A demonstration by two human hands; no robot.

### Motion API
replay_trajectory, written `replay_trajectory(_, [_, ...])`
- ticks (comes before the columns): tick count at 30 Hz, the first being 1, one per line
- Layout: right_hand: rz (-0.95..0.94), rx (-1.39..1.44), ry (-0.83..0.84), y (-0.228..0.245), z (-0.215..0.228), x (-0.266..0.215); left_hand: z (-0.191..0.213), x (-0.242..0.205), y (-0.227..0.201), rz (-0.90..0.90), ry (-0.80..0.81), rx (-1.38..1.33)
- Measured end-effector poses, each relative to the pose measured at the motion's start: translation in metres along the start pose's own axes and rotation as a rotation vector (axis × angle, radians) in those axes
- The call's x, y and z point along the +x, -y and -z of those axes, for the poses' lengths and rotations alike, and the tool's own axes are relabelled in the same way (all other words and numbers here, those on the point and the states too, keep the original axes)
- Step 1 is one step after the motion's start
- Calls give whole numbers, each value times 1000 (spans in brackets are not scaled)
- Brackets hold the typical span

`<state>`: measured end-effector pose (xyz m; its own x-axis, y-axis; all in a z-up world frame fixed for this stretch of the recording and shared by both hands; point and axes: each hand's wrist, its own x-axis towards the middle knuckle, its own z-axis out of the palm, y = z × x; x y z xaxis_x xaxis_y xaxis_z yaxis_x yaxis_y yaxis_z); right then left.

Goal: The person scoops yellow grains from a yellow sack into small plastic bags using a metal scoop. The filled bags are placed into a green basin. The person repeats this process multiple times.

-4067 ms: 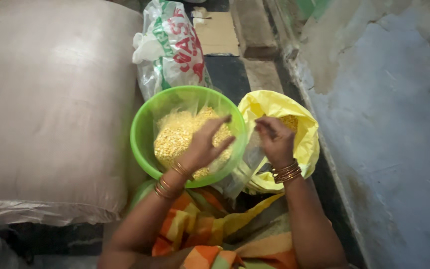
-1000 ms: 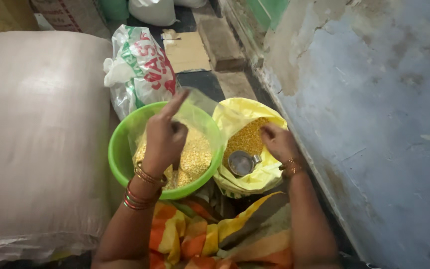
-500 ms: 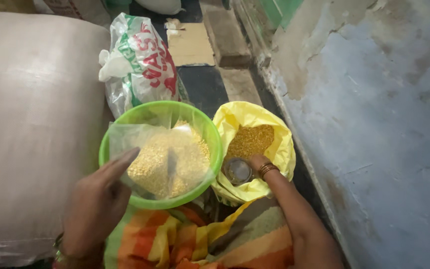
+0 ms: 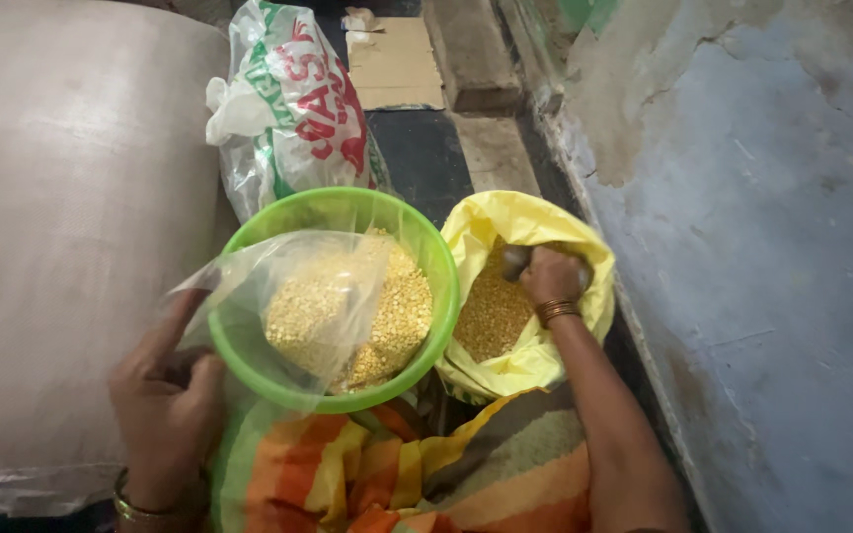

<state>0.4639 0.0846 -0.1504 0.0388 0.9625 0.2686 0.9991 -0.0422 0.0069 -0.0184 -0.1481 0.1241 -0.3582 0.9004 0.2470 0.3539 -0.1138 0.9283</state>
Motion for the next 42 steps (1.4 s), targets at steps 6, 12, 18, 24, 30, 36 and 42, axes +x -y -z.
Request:
replay_trajectory(6, [448, -266, 29, 2, -75, -10, -8, -6, 3, -134, 36, -33])
replay_trajectory(12, [415, -81, 408, 10, -91, -25, -18, -22, 3, -171, -101, -178])
replay_trajectory(18, [255, 390, 697, 35, -87, -53, -23, -18, -6, -281, -9, -20])
replay_trajectory(24, [65, 863, 512, -6, -65, -53, -21, -16, -38, -355, 5, 54])
replay_trajectory(30, [-271, 1251, 177, -57, -33, -73, 6, -10, -87, -456, 108, 139])
replay_trajectory(36, [-206, 1275, -1, -64, 40, -75, -3, 32, -106, -601, 377, 394])
replay_trajectory(42, [-114, 1267, 91, -44, 198, -70, -40, 51, -90, -699, 492, 458])
